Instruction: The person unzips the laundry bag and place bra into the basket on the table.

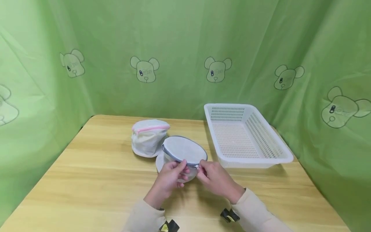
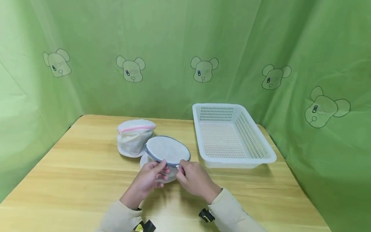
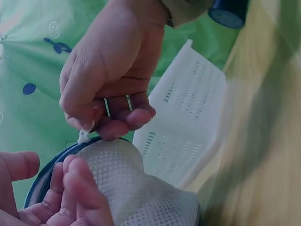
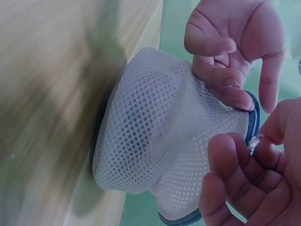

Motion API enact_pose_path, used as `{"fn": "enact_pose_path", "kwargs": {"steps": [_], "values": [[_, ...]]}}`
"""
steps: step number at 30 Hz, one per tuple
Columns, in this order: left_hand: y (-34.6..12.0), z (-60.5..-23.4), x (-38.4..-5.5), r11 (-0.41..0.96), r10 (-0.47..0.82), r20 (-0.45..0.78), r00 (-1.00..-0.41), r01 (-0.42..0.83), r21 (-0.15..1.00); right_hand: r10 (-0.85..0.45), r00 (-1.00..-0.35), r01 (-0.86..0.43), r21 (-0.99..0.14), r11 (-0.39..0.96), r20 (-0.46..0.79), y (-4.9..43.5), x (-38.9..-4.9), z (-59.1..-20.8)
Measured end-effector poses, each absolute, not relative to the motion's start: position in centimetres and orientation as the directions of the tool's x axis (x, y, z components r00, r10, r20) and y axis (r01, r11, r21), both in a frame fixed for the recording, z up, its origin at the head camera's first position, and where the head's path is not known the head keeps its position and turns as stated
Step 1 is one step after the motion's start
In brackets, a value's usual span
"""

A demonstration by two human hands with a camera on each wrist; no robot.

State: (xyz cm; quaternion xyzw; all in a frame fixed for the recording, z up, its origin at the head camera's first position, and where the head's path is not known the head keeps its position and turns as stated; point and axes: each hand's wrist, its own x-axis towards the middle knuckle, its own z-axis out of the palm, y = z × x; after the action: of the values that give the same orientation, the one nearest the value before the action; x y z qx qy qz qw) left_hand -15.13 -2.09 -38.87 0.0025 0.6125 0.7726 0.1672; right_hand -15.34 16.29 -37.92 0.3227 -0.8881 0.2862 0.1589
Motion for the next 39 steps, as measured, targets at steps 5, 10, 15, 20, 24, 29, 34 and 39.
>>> {"fn": "enact_pose_path", "kwargs": {"steps": [5, 10, 15, 20, 24, 29, 34, 39], "values": [[-1.5, -39.0, -14.4, -0.168, 0.219, -0.173, -0.960, -0.212, 0.963, -0.477, -0.735, -0.669, -0.405, 0.623, 0.481, 16.3, -15.4, -38.1], [-0.9, -39.5, -14.0, -0.136, 0.196, -0.156, -0.968, -0.184, 0.973, -0.461, -0.729, -0.672, -0.403, 0.621, 0.506, 16.5, -15.5, -38.4], [-0.2, -40.5, -13.6, -0.149, 0.177, -0.174, -0.969, -0.202, 0.968, -0.468, -0.719, -0.686, -0.413, 0.599, 0.514, 16.4, -15.3, -38.6], [0.3, -40.9, -13.6, -0.164, 0.150, -0.180, -0.972, -0.204, 0.965, -0.509, -0.680, -0.725, -0.383, 0.572, 0.527, 16.4, -15.3, -38.9], [0.5, -40.7, -13.8, -0.177, 0.140, -0.161, -0.977, -0.185, 0.967, -0.514, -0.668, -0.735, -0.371, 0.568, 0.538, 16.5, -15.6, -39.0], [0.7, -40.8, -13.8, -0.167, 0.130, -0.150, -0.980, -0.171, 0.971, -0.491, -0.652, -0.741, -0.349, 0.574, 0.577, 16.4, -15.9, -39.3], [0.7, -40.8, -13.8, -0.164, 0.143, -0.148, -0.979, -0.170, 0.972, -0.473, -0.647, -0.736, -0.326, 0.594, 0.599, 16.3, -15.9, -39.6], [0.4, -40.7, -13.9, -0.169, 0.148, -0.139, -0.979, -0.163, 0.972, -0.480, -0.637, -0.743, -0.315, 0.590, 0.604, 16.3, -16.0, -39.6]]}}
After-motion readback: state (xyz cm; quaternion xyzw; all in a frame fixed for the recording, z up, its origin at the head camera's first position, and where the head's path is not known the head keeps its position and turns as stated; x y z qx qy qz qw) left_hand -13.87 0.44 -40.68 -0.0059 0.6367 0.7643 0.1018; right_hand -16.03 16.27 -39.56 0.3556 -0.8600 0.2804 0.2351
